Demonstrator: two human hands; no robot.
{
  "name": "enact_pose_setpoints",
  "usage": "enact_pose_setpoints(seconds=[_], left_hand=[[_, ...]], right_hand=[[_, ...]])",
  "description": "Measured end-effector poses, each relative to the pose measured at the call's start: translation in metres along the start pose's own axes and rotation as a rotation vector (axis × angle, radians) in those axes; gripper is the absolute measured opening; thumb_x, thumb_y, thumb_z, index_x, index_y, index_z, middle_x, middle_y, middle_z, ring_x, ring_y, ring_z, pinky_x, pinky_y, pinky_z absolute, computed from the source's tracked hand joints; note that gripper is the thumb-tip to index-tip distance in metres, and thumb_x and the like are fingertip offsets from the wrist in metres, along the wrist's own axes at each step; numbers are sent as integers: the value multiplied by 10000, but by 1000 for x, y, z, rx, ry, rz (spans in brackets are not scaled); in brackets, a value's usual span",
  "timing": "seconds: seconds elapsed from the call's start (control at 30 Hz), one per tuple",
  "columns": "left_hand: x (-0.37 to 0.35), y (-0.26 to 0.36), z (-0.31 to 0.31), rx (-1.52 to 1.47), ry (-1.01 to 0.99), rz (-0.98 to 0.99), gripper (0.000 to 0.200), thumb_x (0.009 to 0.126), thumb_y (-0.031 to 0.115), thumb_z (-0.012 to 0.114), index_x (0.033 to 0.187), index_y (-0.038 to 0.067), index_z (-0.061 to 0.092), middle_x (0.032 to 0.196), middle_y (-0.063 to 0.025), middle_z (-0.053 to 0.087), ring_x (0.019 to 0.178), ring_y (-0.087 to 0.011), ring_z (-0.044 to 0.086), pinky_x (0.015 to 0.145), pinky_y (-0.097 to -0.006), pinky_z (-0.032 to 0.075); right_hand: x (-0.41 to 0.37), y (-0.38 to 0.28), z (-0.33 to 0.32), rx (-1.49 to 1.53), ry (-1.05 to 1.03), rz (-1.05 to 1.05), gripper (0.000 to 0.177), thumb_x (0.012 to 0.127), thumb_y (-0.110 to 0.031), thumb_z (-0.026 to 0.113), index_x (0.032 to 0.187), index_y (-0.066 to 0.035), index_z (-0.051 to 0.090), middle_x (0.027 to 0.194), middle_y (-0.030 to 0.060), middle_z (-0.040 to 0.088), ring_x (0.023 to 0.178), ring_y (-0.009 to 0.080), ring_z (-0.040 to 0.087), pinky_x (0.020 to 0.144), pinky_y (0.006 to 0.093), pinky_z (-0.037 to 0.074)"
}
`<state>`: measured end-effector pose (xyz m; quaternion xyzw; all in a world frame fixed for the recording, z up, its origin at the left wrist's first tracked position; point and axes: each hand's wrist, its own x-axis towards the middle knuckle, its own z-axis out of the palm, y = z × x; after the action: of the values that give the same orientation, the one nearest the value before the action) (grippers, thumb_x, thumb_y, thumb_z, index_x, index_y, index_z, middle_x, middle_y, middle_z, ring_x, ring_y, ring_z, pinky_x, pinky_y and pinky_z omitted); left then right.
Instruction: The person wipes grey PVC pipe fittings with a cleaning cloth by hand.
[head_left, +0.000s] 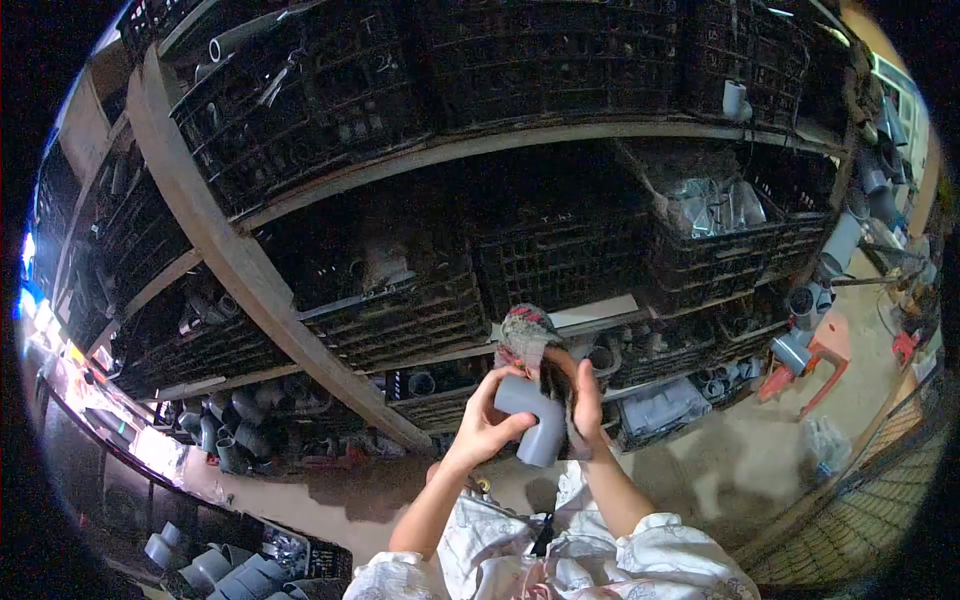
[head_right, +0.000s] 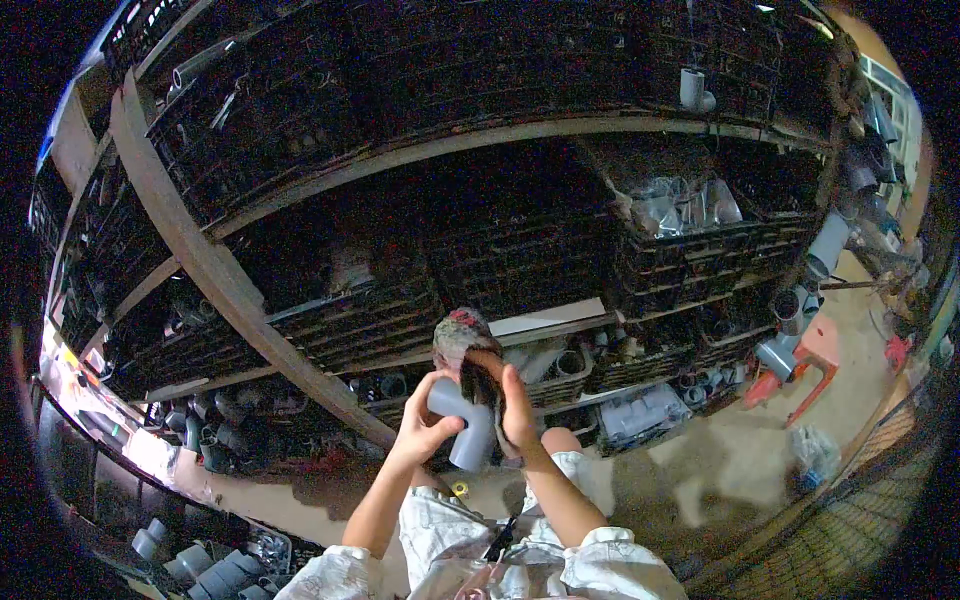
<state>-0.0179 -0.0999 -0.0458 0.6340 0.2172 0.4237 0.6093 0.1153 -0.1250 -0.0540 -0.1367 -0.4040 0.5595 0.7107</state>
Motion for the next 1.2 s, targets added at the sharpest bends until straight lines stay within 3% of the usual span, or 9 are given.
enact_pose_setpoints(seconds=[0.2,0.27,0.4,0.6,0.73,0.8,0.93,1.0,1.2], left_hand=[[9,0,5,-28,241,172,475,676,89,652,1073,50,394,920,-30,494,853,-122,475,761,-247,391],[2,-1,2,-54,174,66,472,680,77,642,1075,51,386,934,-32,486,852,-120,477,751,-244,399],[-1,-10,1,-134,67,108,601,628,104,721,1102,51,357,975,-32,459,870,-111,472,701,-227,424],[12,-3,5,-27,289,221,539,651,251,683,1054,49,386,899,-27,465,816,-98,466,713,-230,395],[8,-5,-5,149,-10,68,566,642,180,691,1089,50,368,934,-31,458,820,-94,467,700,-238,409],[4,-2,-1,38,-2,-78,587,627,153,704,1097,54,366,950,-36,461,827,-96,468,701,-241,413],[5,-3,-4,49,42,26,570,639,178,697,1089,56,368,957,-41,465,826,-103,473,699,-234,416],[10,0,-2,140,114,216,555,653,191,686,1084,56,364,951,-42,468,821,-107,477,698,-234,419],[6,-15,7,49,309,213,468,697,98,634,1063,64,344,923,-49,453,815,-118,484,688,-243,437]], right_hand=[[-2,19,12,-564,146,-363,527,880,-377,240,1117,60,414,1122,146,452,1076,227,406,940,303,249],[1,9,4,-239,15,-251,550,874,-403,231,1090,56,444,1114,141,462,1062,223,419,930,303,263],[9,-11,9,-247,-111,-126,629,843,-498,265,1059,56,469,1086,133,487,1032,193,441,905,286,291],[-1,19,11,-367,157,-226,601,848,-449,319,1176,53,349,1174,132,411,1114,205,363,955,301,227],[2,11,-6,-263,87,-104,600,854,-473,251,1140,34,400,1150,123,440,1075,196,400,936,314,265],[6,5,-6,-26,49,-33,601,854,-477,247,1104,36,431,1107,120,476,1039,199,434,916,319,296],[0,15,-8,-139,106,-54,562,860,-446,263,1084,36,446,1089,118,490,1009,198,455,899,317,315],[-5,27,-4,-219,246,-161,431,880,-314,286,1057,35,465,1072,103,491,983,174,455,879,275,306],[1,23,4,-226,672,-340,337,866,-290,313,765,-20,488,765,49,497,716,124,441,685,242,332]])
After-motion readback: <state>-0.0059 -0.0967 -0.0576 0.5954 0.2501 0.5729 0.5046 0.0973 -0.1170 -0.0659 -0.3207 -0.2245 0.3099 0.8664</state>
